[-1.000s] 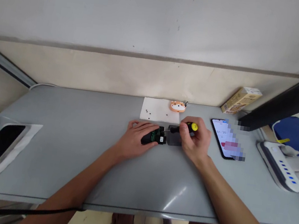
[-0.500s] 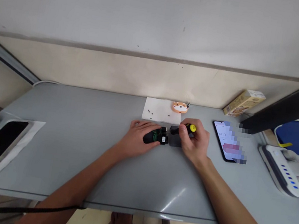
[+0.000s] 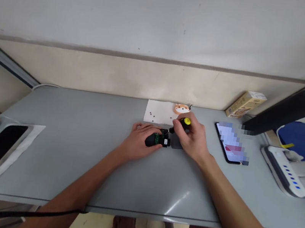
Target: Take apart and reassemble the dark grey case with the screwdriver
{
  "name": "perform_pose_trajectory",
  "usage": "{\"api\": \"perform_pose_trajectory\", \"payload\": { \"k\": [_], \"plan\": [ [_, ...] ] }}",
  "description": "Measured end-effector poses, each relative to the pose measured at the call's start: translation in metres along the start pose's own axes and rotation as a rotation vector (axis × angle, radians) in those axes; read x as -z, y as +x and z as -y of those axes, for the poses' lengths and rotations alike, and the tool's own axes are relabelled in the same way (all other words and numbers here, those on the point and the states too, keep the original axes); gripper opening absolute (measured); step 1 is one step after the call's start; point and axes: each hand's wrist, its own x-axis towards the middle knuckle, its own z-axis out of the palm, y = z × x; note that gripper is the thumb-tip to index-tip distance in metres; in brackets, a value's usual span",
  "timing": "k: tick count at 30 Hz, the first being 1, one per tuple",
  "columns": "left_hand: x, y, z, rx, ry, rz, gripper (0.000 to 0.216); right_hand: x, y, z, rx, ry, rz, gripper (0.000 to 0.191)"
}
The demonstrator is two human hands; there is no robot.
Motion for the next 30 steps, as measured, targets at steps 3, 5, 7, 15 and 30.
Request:
{"api": "perform_pose_trajectory", "payload": {
  "k": [3,5,7,15,30],
  "plan": [
    [0.0,0.0,0.0,-0.022,0.009,0.006,0.022,0.001,0.016,0.006,0.033,-0.017,0.107,0.026],
    [0.001,0.0,0.0,-0.037,0.026,0.006,0.019,0.0,0.027,0.007,0.043,-0.01,0.131,0.026],
    [0.0,-0.001,0.001,-0.05,0.046,0.004,0.018,-0.004,0.036,0.005,0.054,0.031,0.121,0.025],
    [-0.001,-0.003,0.001,-0.105,0.092,-0.016,0.023,-0.022,0.039,-0.008,-0.076,0.77,0.224,0.025],
    [-0.002,-0.003,0.003,-0.117,0.125,-0.025,0.023,-0.019,0.045,-0.013,-0.292,1.028,0.241,0.047]
  ]
}}
